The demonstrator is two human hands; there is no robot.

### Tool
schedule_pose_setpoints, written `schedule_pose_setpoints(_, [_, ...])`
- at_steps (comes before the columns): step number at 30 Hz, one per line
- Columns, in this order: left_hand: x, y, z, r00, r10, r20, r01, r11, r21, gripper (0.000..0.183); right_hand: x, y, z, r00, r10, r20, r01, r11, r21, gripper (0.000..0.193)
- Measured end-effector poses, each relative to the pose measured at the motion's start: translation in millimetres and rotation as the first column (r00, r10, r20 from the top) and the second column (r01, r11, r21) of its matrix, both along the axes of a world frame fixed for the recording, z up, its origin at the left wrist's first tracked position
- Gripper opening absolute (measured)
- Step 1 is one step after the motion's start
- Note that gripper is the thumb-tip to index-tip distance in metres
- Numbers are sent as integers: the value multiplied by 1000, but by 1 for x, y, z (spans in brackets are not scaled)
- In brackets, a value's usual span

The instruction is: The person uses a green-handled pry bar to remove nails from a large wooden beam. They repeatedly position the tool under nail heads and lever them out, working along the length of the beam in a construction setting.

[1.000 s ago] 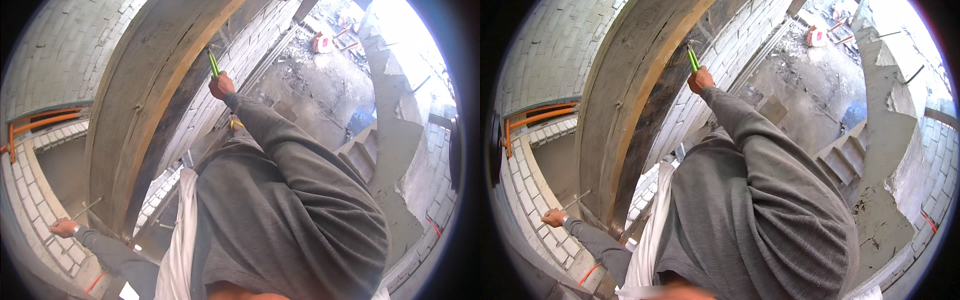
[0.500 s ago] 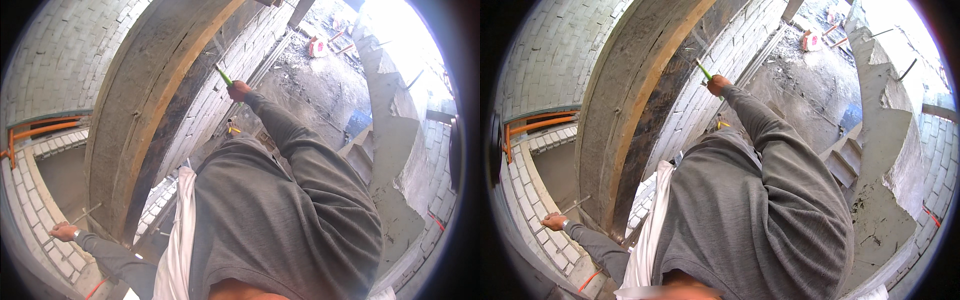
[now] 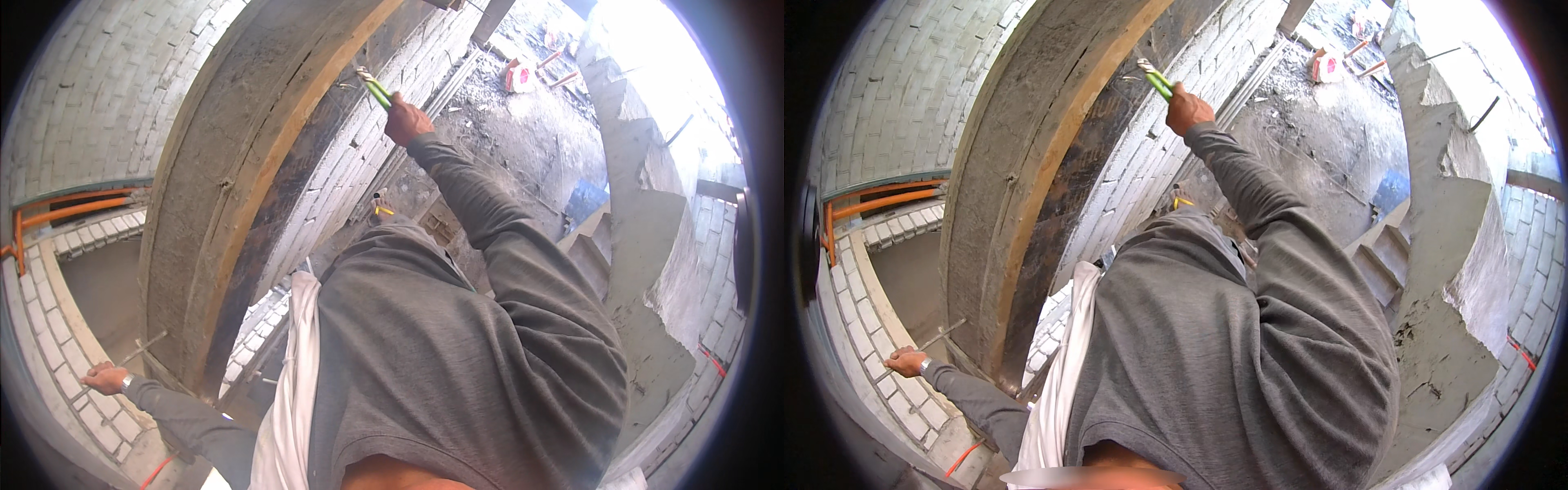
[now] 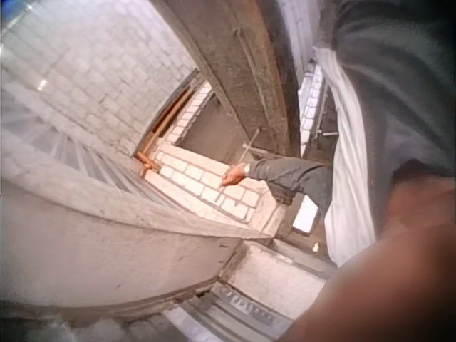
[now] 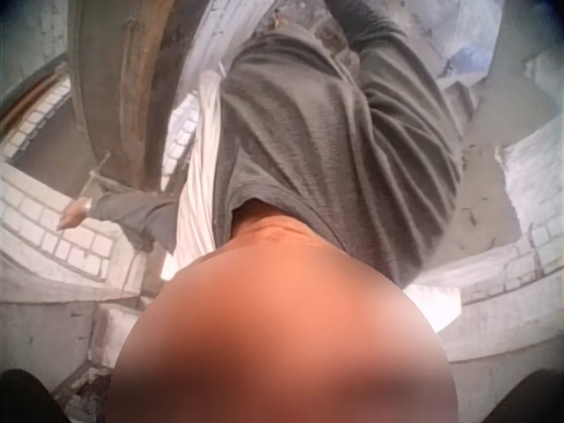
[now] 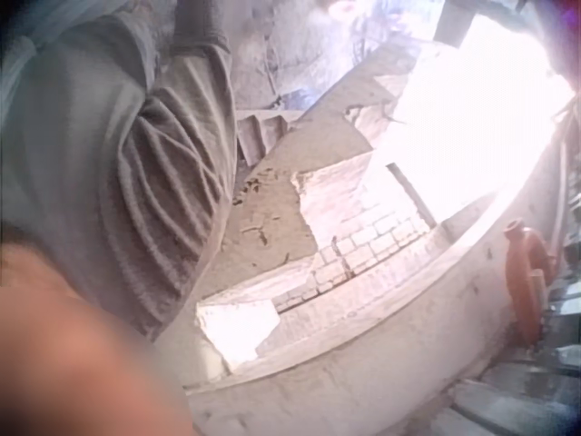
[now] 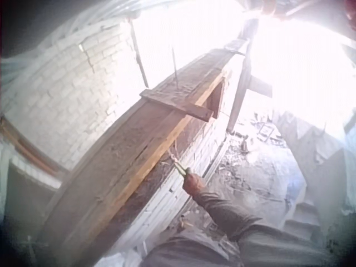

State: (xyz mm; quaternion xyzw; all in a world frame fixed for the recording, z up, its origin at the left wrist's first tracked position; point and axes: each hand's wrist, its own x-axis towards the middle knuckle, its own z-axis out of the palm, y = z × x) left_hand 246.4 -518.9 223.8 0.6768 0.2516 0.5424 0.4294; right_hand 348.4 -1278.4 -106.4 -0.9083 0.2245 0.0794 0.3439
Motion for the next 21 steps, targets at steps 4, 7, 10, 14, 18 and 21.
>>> schedule_pose_setpoints(4, [2, -9, -2, 1000, -6, -7, 6, 999, 42, 45, -22, -29, -1, 981, 130, -147, -139, 989, -58, 29])
schedule_pose_setpoints(7, [0, -12, -2, 992, 93, -83, -80, 987, 141, 44, -16, -39, -7, 989, -111, -103, 124, 983, 135, 35])
schedule_pose_setpoints(10, [1, -4, 0, 999, 35, -33, -34, 999, 35, 43, 8, -33, -9, 911, -382, 157, 351, 916, 192, 34])
schedule_pose_setpoints(14, [2, 10, 1, 1000, -4, -17, 3, 1000, -17, 44, 16, -25, -4, 935, -325, 141, 286, 928, 240, 29])
schedule_pose_setpoints(18, [0, 4, 2, 998, -44, -38, 42, 997, -59, 47, 4, -41, 11, 907, 354, -227, -396, 900, -179, 28])
schedule_pose_setpoints(21, [0, -15, 1, 993, 64, -102, -56, 995, 81, 49, 13, -48, 23, 966, 258, 2, -257, 961, -105, 33])
